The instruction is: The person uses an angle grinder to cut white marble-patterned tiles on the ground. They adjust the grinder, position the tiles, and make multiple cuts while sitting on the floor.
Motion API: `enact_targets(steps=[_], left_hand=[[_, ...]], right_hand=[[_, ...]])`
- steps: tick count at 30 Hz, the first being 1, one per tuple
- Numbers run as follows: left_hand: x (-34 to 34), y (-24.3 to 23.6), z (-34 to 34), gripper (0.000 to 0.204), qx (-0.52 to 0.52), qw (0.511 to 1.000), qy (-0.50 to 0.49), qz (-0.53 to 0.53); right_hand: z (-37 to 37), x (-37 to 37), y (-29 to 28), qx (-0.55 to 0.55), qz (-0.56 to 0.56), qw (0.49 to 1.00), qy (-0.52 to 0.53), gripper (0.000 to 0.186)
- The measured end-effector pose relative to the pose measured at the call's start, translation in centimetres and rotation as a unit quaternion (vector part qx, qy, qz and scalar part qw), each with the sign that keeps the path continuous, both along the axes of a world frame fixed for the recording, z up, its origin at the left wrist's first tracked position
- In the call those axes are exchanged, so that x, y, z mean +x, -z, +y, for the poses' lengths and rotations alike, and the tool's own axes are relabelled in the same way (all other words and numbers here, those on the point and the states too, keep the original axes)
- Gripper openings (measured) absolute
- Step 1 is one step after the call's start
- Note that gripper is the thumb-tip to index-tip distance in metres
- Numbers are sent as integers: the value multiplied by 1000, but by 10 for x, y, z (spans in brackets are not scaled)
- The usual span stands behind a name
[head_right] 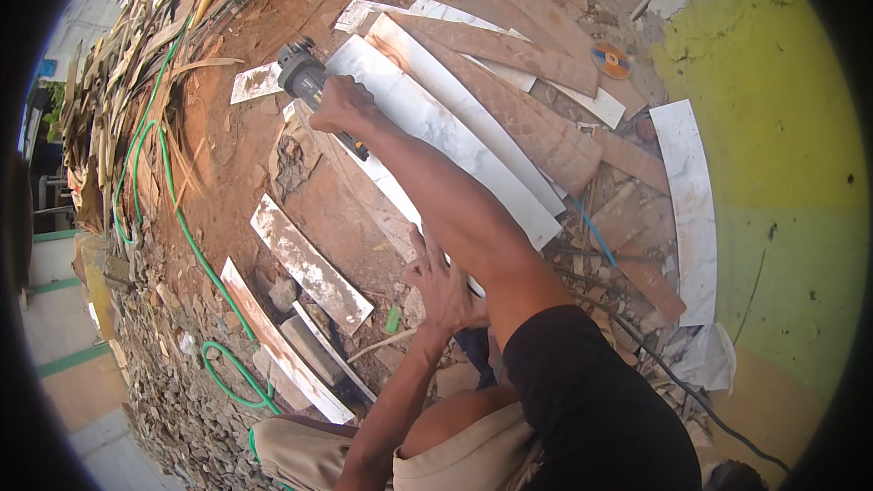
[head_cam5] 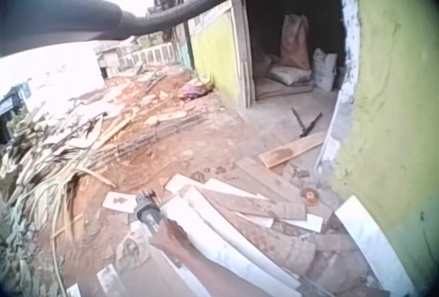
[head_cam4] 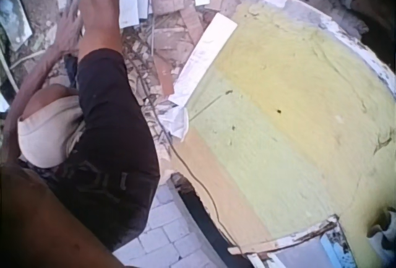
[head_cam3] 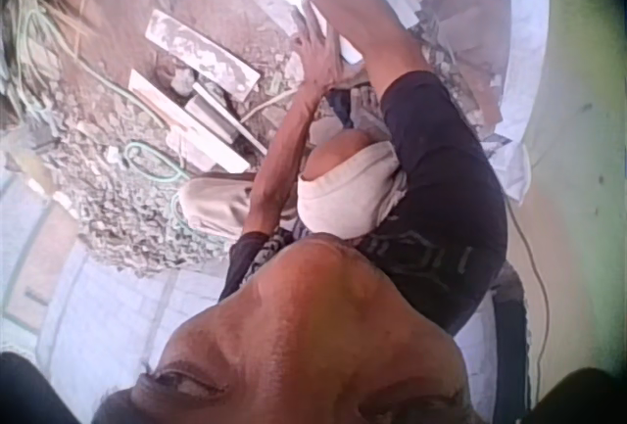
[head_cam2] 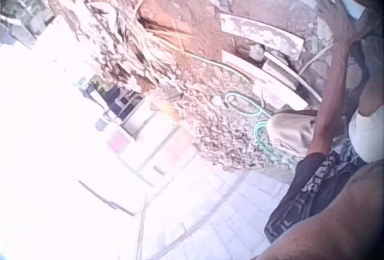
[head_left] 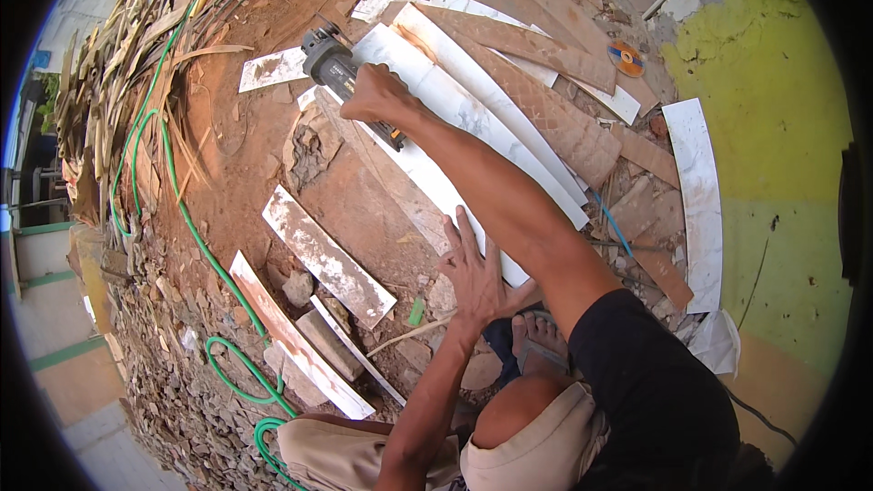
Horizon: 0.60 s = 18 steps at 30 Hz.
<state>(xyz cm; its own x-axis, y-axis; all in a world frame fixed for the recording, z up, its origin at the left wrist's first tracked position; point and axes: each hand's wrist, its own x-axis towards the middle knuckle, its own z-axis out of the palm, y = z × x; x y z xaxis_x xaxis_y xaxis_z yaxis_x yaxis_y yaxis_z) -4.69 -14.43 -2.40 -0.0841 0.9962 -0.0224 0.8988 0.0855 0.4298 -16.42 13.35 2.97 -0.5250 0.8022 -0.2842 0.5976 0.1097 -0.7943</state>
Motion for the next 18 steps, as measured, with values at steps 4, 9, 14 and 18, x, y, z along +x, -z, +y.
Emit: enact_targets(steps=[4, 9, 14, 18], left_hand=[[1, 4, -1, 119, 18, 1000, -22, -12], [2, 10, -1, 120, 15, 1000, -27, -1], [2, 11, -2, 122, 13, 999, -25, 14], [1, 12, -3, 122, 22, 999, -26, 16]], right_hand=[[3, -2, 1, -10, -4, 1000, -1, 42], [5, -2, 3, 1, 5, 1000, 0, 42], [6, -5, 4, -6, -7, 1000, 6, 42], [7, -6, 7, 1, -2, 1000, 6, 42]])
